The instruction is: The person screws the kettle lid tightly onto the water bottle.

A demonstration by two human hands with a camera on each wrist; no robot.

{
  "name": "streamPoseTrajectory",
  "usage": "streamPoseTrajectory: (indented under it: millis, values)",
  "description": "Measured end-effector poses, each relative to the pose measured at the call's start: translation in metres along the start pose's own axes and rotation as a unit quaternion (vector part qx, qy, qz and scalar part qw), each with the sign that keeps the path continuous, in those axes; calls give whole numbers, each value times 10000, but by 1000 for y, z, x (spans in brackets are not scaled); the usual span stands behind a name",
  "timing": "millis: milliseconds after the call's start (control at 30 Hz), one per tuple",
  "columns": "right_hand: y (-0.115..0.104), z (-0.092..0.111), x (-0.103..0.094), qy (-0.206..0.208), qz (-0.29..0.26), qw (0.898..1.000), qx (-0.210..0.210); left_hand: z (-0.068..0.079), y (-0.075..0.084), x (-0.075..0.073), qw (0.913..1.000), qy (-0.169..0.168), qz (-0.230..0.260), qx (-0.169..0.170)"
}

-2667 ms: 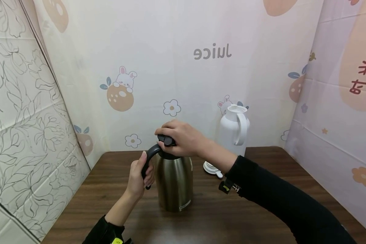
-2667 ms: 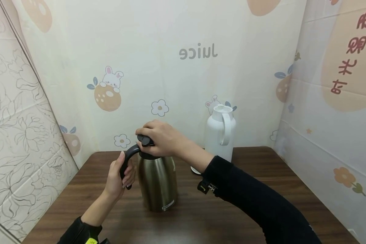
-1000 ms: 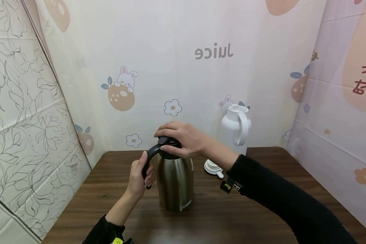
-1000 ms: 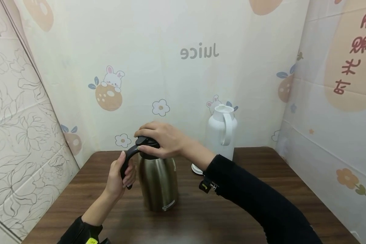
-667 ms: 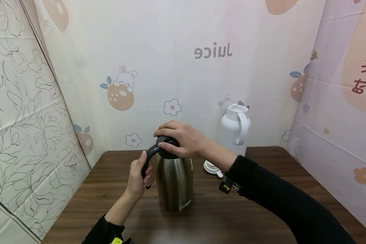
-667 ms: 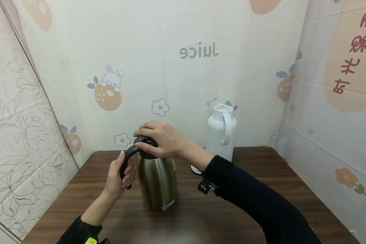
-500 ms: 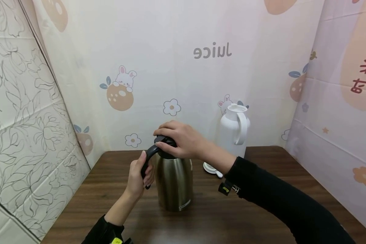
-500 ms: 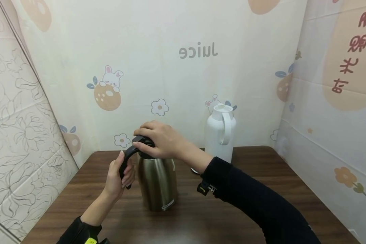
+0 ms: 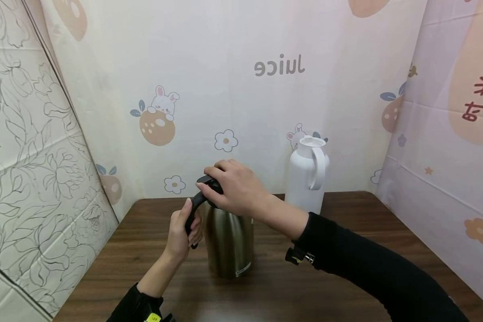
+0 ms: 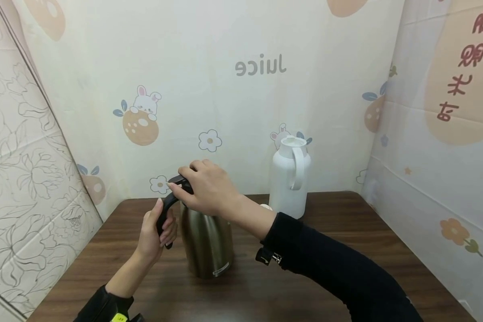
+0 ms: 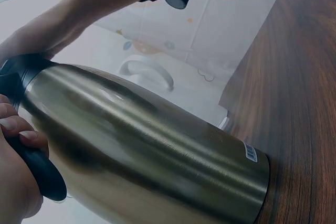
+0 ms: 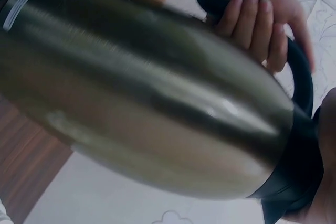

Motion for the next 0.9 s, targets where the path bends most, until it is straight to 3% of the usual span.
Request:
streamPoseTrajectory:
  millis: [167,267,367,467,633,733,900]
  values:
    - [-2,0,-2,-232,-18,9995,198,0,0,0,10000,3,3,-17]
    - [2,-1,-5,-416,-255,9988,95,0,0,0,10000,-1,14,-57]
    - [9,-2,-7,-538,-516,9969,-243,0,0,0,9999,15,43,-99]
    - [18,-5,-6,-487,-866,9913,-869,0,1,0,9999,25,64,-106]
    - [32,-9,-3,-322,-1476,9694,-1934,-1,0,1,10000,-23,87,-42]
    - [37,-10,-2,-340,-1642,9619,-2159,-1,0,0,10000,-22,77,-47]
    - [39,-11,0,-365,-1665,9612,-2167,-1,0,0,9999,14,90,-77]
Point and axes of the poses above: each hand's wrist, its own z-axis away from the middle knuckle, its own x-axis out of the palm, y = z × x, the point moved 1 cm from there along -z, towards the middle knuckle, and after that the axes turned 5 degrees about -z, right-handed, at the moved point
